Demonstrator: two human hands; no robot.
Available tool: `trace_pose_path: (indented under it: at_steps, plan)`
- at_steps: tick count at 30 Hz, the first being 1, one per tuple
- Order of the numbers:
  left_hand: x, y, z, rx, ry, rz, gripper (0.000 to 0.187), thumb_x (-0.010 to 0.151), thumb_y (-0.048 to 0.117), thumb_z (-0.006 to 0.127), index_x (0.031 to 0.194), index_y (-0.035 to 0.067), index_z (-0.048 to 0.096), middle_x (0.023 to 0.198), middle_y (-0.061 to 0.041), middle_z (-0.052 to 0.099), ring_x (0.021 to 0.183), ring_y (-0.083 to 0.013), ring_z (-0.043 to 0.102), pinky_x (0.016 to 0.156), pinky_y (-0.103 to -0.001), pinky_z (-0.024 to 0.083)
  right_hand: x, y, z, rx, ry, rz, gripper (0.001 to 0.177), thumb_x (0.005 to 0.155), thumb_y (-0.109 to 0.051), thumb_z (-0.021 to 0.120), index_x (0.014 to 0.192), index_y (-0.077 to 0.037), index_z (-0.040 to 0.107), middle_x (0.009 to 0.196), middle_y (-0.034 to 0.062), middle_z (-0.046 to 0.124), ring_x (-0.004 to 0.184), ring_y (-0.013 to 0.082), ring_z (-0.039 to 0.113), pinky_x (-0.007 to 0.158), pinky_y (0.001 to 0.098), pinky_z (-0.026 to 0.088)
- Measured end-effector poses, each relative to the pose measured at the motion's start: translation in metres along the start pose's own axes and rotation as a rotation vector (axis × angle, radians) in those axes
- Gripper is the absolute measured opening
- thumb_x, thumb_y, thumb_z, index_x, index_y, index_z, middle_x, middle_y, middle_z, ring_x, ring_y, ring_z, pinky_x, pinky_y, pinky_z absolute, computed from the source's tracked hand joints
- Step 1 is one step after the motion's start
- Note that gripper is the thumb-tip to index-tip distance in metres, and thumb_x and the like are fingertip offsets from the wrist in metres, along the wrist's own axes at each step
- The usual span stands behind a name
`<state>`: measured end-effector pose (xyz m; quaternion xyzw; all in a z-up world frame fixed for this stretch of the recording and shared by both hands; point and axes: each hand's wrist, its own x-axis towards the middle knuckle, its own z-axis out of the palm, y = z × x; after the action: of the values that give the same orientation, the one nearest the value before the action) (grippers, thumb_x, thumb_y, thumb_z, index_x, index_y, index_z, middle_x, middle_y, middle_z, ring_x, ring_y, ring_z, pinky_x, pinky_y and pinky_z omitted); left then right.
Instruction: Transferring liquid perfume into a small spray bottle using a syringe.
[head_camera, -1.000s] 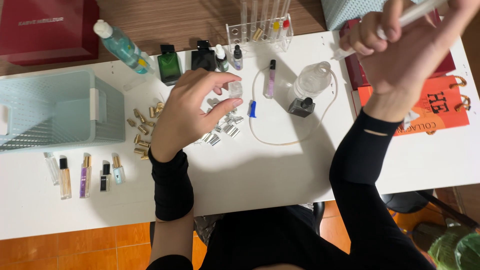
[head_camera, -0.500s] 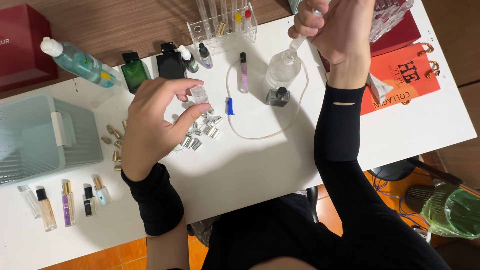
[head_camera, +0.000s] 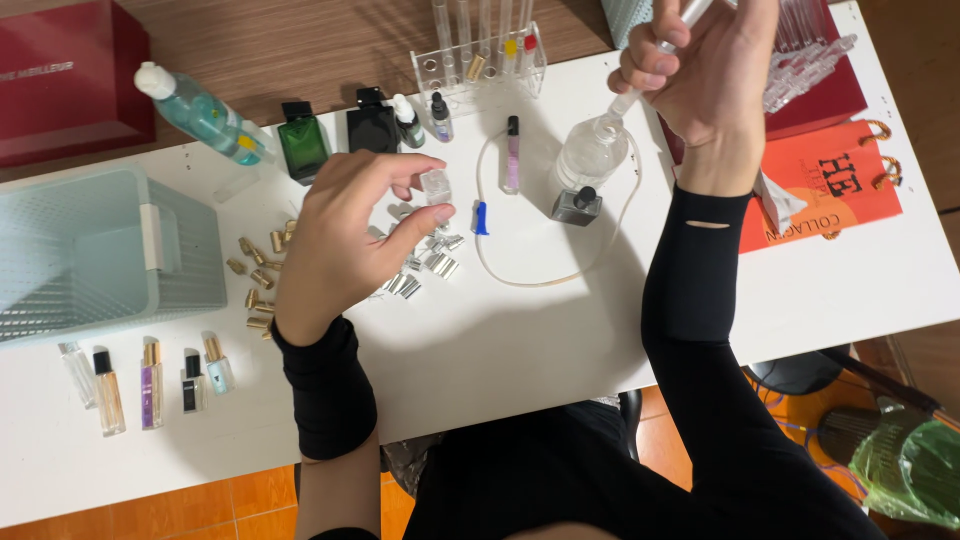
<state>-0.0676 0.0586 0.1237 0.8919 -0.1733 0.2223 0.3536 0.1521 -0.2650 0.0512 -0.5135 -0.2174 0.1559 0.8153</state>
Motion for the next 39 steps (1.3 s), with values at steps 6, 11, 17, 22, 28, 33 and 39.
trace_pose_path:
  at_steps: [6,11,17,22,28,33,39]
  plan:
    - [0.0,-0.003,0.001,-0.033,0.01,0.033,0.031,0.092,0.018,0.084,0.116,0.005,0.069,0.089,-0.008,0.066,0.085,-0.0238,0.064,0.082,-0.036,0.049,-0.002,-0.003,0.003,0.052,0.003,0.024,0.07,0.109,-0.066,0.037,0.069,-0.009,0.031,0.061,0.006,0.032,0.06,0.0181,0.031,0.069,0.0358,0.037]
    - [-0.001,-0.005,0.004,-0.081,-0.004,0.066,0.029,0.096,0.02,0.083,0.117,0.007,0.069,0.09,-0.006,0.069,0.086,-0.0216,0.065,0.084,-0.035,0.05,-0.027,-0.022,0.038,0.013,-0.027,-0.096,0.064,0.109,-0.066,0.041,0.083,-0.007,0.039,0.068,0.0061,0.036,0.063,0.0183,0.035,0.075,0.0356,0.038]
    - [-0.001,0.002,0.013,-0.072,-0.008,0.101,0.031,0.093,0.023,0.084,0.117,0.01,0.07,0.094,-0.004,0.072,0.089,-0.0233,0.065,0.086,-0.035,0.051,-0.058,-0.043,0.086,-0.152,-0.108,-0.349,0.026,0.108,-0.027,0.068,0.114,-0.007,0.051,0.085,0.0057,0.043,0.069,0.0159,0.041,0.072,0.0397,0.04]
    - [0.001,0.001,0.028,-0.13,-0.033,0.131,0.029,0.095,0.026,0.082,0.117,0.012,0.069,0.094,-0.004,0.072,0.086,-0.0195,0.067,0.086,-0.034,0.052,-0.078,-0.042,0.101,0.05,-0.109,-0.509,0.016,0.106,-0.009,0.063,0.109,-0.013,0.048,0.081,0.0056,0.05,0.072,0.018,0.055,0.068,0.0402,0.046]
    - [0.005,0.004,0.039,-0.12,-0.06,0.108,0.028,0.093,0.027,0.082,0.114,0.013,0.07,0.087,-0.004,0.071,0.081,-0.0205,0.066,0.081,-0.035,0.051,-0.079,-0.046,0.108,0.139,-0.174,-0.472,0.015,0.102,-0.019,0.061,0.102,-0.02,0.046,0.07,-0.0008,0.047,0.059,0.0139,0.051,0.062,0.0345,0.04]
    - [0.006,0.002,0.045,-0.111,-0.048,0.113,0.027,0.093,0.028,0.082,0.112,0.014,0.07,0.084,-0.003,0.07,0.08,-0.0194,0.066,0.081,-0.034,0.051,-0.064,-0.034,0.095,0.407,-0.216,-0.286,0.069,0.086,-0.086,0.043,0.087,-0.017,0.048,0.065,-0.0016,0.039,0.059,0.015,0.034,0.065,0.0369,0.035]
    - [0.007,0.001,0.048,-0.091,-0.029,0.109,0.027,0.092,0.028,0.083,0.111,0.014,0.071,0.083,-0.001,0.07,0.078,-0.0183,0.066,0.082,-0.034,0.05,-0.052,-0.038,0.092,0.566,-0.442,-0.055,0.086,0.079,-0.092,0.016,0.065,-0.014,0.047,0.059,0.0024,0.038,0.065,0.0193,0.031,0.061,0.0326,0.033]
